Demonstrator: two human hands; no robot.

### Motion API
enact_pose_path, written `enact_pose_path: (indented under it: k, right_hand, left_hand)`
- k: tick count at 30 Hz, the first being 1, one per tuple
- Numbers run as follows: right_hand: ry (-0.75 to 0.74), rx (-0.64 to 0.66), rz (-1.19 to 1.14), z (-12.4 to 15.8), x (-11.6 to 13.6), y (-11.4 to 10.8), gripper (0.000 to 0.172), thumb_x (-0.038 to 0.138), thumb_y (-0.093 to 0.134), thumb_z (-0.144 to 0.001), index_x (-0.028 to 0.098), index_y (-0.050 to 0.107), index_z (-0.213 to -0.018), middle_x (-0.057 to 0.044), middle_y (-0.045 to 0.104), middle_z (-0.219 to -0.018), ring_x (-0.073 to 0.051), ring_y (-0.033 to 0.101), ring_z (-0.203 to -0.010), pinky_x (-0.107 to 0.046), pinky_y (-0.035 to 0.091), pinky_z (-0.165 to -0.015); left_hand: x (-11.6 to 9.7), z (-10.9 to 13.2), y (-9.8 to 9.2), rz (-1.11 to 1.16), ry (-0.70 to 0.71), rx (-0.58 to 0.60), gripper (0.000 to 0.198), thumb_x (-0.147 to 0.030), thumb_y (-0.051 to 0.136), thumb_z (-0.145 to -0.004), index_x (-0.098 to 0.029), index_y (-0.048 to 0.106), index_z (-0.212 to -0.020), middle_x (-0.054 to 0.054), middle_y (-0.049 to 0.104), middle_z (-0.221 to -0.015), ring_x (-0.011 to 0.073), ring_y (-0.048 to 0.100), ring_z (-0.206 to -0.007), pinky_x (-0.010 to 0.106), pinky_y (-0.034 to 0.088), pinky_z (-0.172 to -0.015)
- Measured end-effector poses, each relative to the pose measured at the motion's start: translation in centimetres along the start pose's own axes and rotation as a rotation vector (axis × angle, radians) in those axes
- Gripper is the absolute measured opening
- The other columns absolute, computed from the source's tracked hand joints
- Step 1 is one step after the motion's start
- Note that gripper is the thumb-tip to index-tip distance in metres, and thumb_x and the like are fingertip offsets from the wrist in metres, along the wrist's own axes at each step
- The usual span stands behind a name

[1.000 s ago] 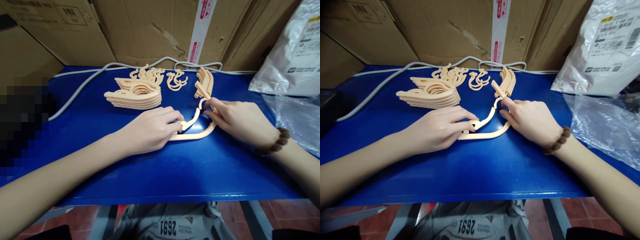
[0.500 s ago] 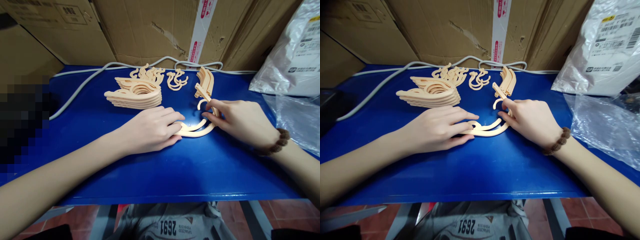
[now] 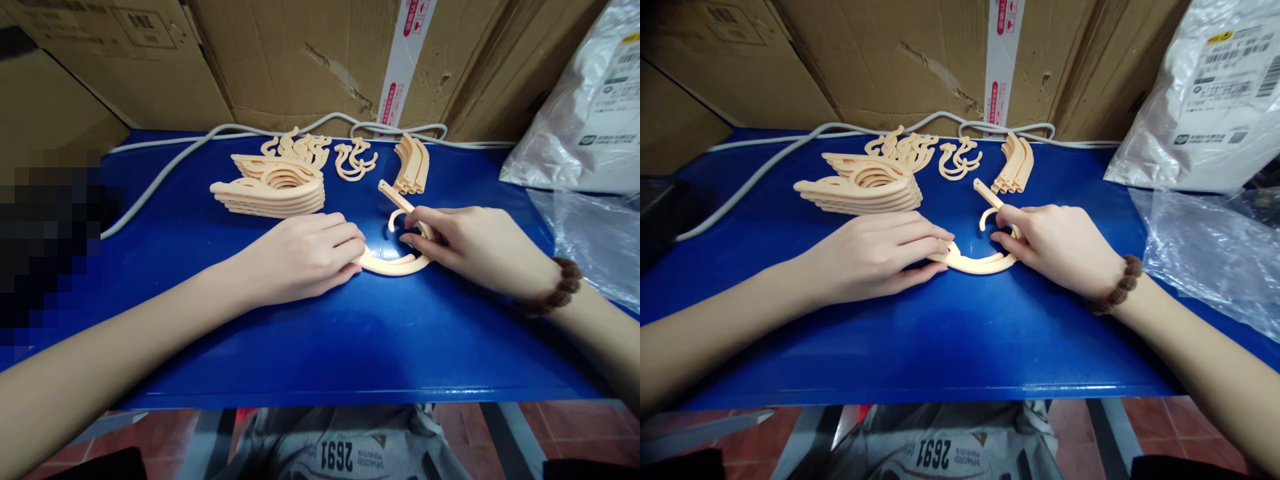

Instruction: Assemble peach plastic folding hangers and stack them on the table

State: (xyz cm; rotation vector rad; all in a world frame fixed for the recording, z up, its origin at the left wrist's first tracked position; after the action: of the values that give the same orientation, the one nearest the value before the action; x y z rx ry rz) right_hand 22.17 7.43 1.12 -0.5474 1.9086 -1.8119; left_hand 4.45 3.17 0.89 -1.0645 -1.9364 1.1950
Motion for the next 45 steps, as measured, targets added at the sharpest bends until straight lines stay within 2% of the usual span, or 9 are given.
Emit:
enact_pose_path:
  k: [3, 14, 21, 25, 28, 32, 34, 39, 45]
  right_hand:
    - [-0.027, 0.017, -0.045, 0.1, 0.2, 0.1, 0.027, 0.043, 0.047, -0.097, 0.023, 0.062, -0.108, -0.004, 0.070, -0.082, -0.016, 0.059, -0.059, -0.027, 0.033, -0.055]
    - [-0.221, 0.021, -0.059, 0.6, 2.3, 0.0, 0.030, 0.041, 0.041, -0.101, 0.021, 0.063, -0.095, -0.003, 0.069, -0.079, -0.017, 0.060, -0.064, -0.028, 0.035, -0.062]
    - [-0.348, -0.078, -0.093, 1.2, 3.8, -0.5, 0.031, 0.040, 0.043, -0.102, 0.020, 0.061, -0.087, 0.000, 0.068, -0.073, -0.014, 0.054, -0.056, -0.027, 0.033, -0.060]
    - [-0.446, -0.119, -0.169, 1.6, 4.6, -0.5, 0.033, 0.045, 0.045, -0.102, 0.018, 0.061, -0.091, -0.001, 0.068, -0.075, -0.013, 0.053, -0.055, -0.027, 0.033, -0.061]
    - [-0.511, -0.119, -0.247, 1.9, 5.4, -0.4, 0.039, 0.054, 0.051, -0.097, 0.016, 0.061, -0.097, -0.002, 0.066, -0.075, -0.013, 0.053, -0.057, -0.027, 0.035, -0.061]
    - [-0.565, -0.134, -0.264, 2.2, 6.6, -0.1, 0.024, 0.035, 0.051, -0.099, 0.014, 0.062, -0.102, -0.004, 0.068, -0.082, -0.015, 0.057, -0.066, -0.027, 0.039, -0.065]
    - [-0.577, -0.134, -0.260, 2.2, 7.0, 0.2, 0.021, 0.028, 0.047, -0.101, 0.014, 0.063, -0.102, -0.005, 0.070, -0.087, -0.015, 0.061, -0.072, -0.028, 0.041, -0.069]
    - [-0.574, -0.163, -0.199, 2.3, 7.2, 0.3, 0.026, 0.028, 0.042, -0.104, 0.015, 0.065, -0.106, -0.004, 0.071, -0.087, -0.017, 0.065, -0.077, -0.029, 0.045, -0.072]
    - [-0.392, -0.238, -0.030, 1.6, 4.6, -0.3, 0.027, 0.034, 0.046, -0.102, 0.016, 0.065, -0.107, -0.006, 0.074, -0.090, -0.018, 0.066, -0.072, -0.031, 0.042, -0.067]
  left_hand:
    - [0.1, 0.0, 0.0, 0.029, -0.008, -0.002, 0.024, -0.024, 0.048, -0.101, -0.013, 0.070, -0.098, 0.007, 0.074, -0.105, 0.0199, 0.068, -0.093, 0.030, 0.052, -0.080]
    - [0.3, 0.1, 0.4, 0.057, -0.024, -0.039, 0.020, -0.021, 0.049, -0.100, -0.012, 0.066, -0.104, 0.008, 0.072, -0.106, 0.0210, 0.066, -0.094, 0.031, 0.050, -0.080]
    - [1.3, 0.3, 0.6, -0.030, -0.231, 0.023, 0.024, -0.025, 0.055, -0.096, -0.011, 0.063, -0.113, 0.009, 0.070, -0.103, 0.0261, 0.066, -0.092, 0.034, 0.049, -0.073]
    - [1.4, 0.5, 0.8, 0.022, -0.310, 0.035, 0.026, -0.025, 0.048, -0.099, -0.012, 0.061, -0.118, 0.008, 0.070, -0.105, 0.0243, 0.066, -0.095, 0.033, 0.048, -0.076]
    - [1.4, 0.5, 0.8, 0.086, -0.366, 0.008, 0.026, -0.031, 0.047, -0.100, -0.013, 0.061, -0.113, 0.006, 0.069, -0.103, 0.0224, 0.066, -0.093, 0.032, 0.047, -0.074]
    - [1.3, 0.5, 1.0, 0.171, -0.400, 0.034, 0.025, -0.034, 0.060, -0.091, -0.015, 0.061, -0.106, 0.004, 0.067, -0.104, 0.0230, 0.064, -0.095, 0.032, 0.046, -0.073]
    - [1.2, 0.5, 1.1, 0.222, -0.408, 0.048, 0.023, -0.030, 0.061, -0.090, -0.015, 0.061, -0.107, 0.004, 0.066, -0.105, 0.0224, 0.063, -0.096, 0.032, 0.046, -0.076]
    - [1.2, 0.5, 1.2, 0.310, -0.393, 0.045, 0.016, -0.021, 0.056, -0.094, -0.014, 0.061, -0.107, 0.004, 0.065, -0.103, 0.0199, 0.062, -0.094, 0.030, 0.046, -0.076]
    - [1.5, 0.5, 1.3, 0.185, -0.299, 0.048, 0.018, -0.019, 0.055, -0.097, -0.013, 0.062, -0.113, 0.005, 0.068, -0.104, 0.0217, 0.063, -0.094, 0.031, 0.047, -0.077]
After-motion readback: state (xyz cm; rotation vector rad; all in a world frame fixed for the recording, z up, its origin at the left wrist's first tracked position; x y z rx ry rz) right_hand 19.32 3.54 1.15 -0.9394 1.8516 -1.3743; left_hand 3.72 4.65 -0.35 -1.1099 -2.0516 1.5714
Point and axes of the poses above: each hand's wrist, its own z-axis away from the middle knuckle, its own y-axis out of the palm, x = y × z, the point moved 6 cm from there along -z, towards the middle knuckle
